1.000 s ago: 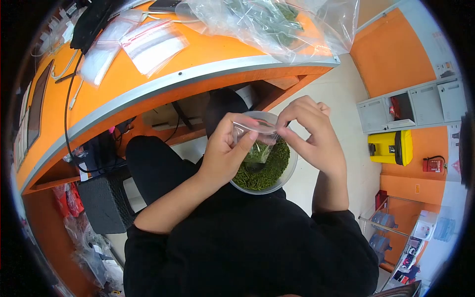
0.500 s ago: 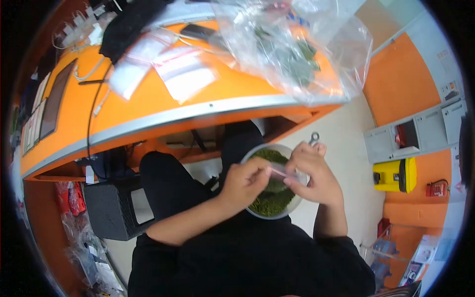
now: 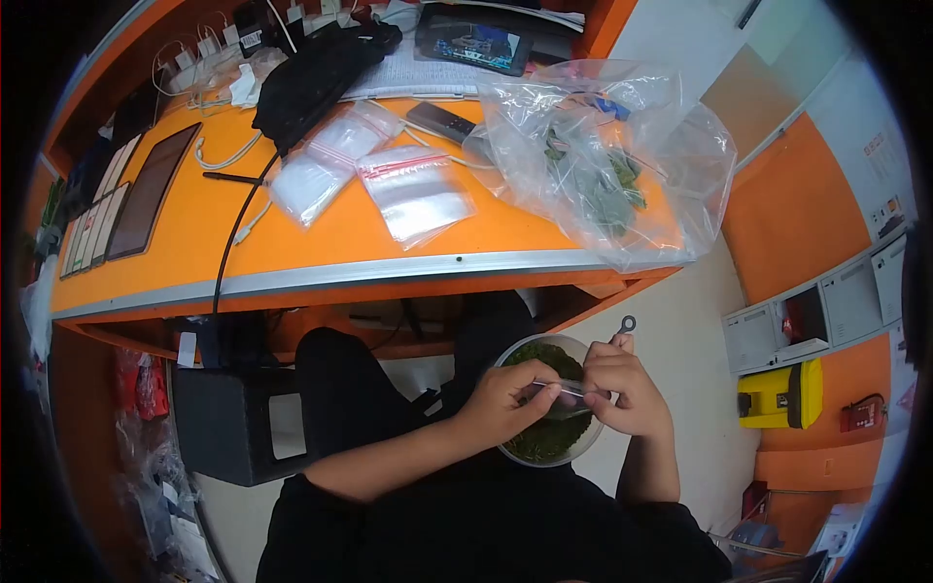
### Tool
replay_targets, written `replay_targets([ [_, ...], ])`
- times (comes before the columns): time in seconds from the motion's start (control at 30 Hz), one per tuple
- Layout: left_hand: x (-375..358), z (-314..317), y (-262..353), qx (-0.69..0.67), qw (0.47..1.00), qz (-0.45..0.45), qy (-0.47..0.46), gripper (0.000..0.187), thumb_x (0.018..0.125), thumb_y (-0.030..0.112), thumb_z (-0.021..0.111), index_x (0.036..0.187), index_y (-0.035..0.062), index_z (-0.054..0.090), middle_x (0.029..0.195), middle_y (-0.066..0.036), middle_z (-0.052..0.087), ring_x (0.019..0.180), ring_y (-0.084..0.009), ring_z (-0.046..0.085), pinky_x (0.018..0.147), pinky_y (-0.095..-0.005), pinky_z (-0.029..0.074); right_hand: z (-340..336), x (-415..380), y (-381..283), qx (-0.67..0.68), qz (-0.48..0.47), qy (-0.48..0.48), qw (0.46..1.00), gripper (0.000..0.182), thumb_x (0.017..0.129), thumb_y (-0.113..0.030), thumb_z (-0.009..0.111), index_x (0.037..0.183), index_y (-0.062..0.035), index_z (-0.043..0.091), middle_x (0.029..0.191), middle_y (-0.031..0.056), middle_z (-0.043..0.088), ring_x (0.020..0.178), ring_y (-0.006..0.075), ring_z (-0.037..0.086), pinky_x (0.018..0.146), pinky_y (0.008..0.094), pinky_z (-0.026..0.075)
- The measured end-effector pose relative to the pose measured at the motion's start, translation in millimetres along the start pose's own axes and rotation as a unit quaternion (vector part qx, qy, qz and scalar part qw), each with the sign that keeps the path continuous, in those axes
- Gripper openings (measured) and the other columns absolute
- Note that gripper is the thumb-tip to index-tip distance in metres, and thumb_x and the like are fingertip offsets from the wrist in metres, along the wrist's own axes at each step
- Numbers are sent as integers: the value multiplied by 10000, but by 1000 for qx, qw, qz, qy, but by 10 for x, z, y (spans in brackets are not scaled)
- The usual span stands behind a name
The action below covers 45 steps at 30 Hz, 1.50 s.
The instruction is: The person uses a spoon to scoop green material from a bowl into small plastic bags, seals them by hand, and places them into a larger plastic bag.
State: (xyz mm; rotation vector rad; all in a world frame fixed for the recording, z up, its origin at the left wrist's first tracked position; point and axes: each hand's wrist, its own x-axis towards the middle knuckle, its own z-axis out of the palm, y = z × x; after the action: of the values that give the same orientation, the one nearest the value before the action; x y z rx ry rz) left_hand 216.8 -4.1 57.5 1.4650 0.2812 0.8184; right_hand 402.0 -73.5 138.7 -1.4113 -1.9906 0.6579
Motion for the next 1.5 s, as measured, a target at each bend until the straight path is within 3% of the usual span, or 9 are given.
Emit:
replay_targets([
  [0.4, 28, -48, 143, 63, 997, 20, -33, 113, 911, 114, 621, 913, 3, 641, 778, -71, 684, 690, -121, 669, 637, -252, 534, 51, -6, -45, 12, -9, -22, 1000, 168, 710, -107, 665, 627, -90, 521, 602, 20, 453, 657, 182, 449, 724, 347, 243],
  [0.5, 11, -66, 117, 29, 998, 0, -58, 162, 902, 149, 640, 996, 18, 623, 903, -90, 671, 818, -142, 662, 749, -281, 529, -22, 8, -92, -22, -44, -13, 999, 80, 743, -52, 637, 684, -73, 586, 642, 37, 525, 678, 202, 516, 734, 355, 348],
  [0.67, 26, 50, 4, -215, 969, 90, 78, 408, 940, 200, 566, 1256, 75, 340, 1143, -132, 484, 1160, -242, 507, 988, -410, 431, -549, -29, -278, -80, 7, 237, 968, 168, 818, 55, 545, 900, 8, 684, 848, 102, 697, 708, 187, 667, 573, 273, 512],
  [0.77, -4, 36, -44, -183, 977, 66, 89, 344, 951, 150, 499, 1228, 73, 310, 1075, -123, 479, 1085, -235, 530, 958, -411, 453, -897, 263, -461, -206, -55, 429, 878, 159, 863, 53, 537, 929, 54, 682, 823, 124, 701, 702, 173, 667, 606, 265, 524],
  [0.93, -31, 65, -37, -160, 981, 68, 84, 278, 947, 100, 461, 1193, 66, 338, 1017, -108, 480, 967, -189, 530, 905, -368, 458, -1228, 1017, -314, -282, 49, 311, 906, 318, 853, -15, 622, 1170, -44, 614, 1089, 116, 641, 924, 192, 645, 776, 276, 517],
  [1.03, -31, 36, -10, -150, 982, 69, 89, 258, 949, 89, 453, 1184, 64, 347, 982, -98, 487, 907, -167, 518, 867, -337, 449, -929, 1293, -518, -410, -84, 344, 840, 399, 836, -17, 634, 1221, -107, 578, 1180, 89, 593, 993, 197, 618, 774, 309, 512],
  [1.17, -42, 34, 16, -138, 982, 67, 113, 294, 949, 73, 443, 1214, 58, 317, 888, -95, 502, 830, -162, 519, 824, -320, 446, -189, 1668, -454, -195, -161, 122, 960, 366, 824, -67, 645, 1179, -80, 560, 1125, 132, 597, 975, 275, 609, 765, 356, 497],
  [1.37, -86, -13, -4, -132, 980, 69, 129, 321, 952, 61, 424, 1241, 54, 285, 814, -94, 501, 769, -160, 514, 788, -306, 442, 308, 2098, 30, -311, -126, 69, 939, 149, 830, -94, 606, 917, 1, 532, 955, 192, 589, 871, 365, 600, 764, 444, 484],
  [1.5, -88, -50, -16, -131, 982, 66, 115, 295, 962, 77, 409, 1235, 49, 299, 814, -92, 499, 758, -155, 505, 771, -300, 437, 159, 2124, 60, -324, -137, 47, 935, 128, 817, -63, 603, 919, 4, 564, 922, 187, 609, 862, 367, 610, 743, 438, 493],
])
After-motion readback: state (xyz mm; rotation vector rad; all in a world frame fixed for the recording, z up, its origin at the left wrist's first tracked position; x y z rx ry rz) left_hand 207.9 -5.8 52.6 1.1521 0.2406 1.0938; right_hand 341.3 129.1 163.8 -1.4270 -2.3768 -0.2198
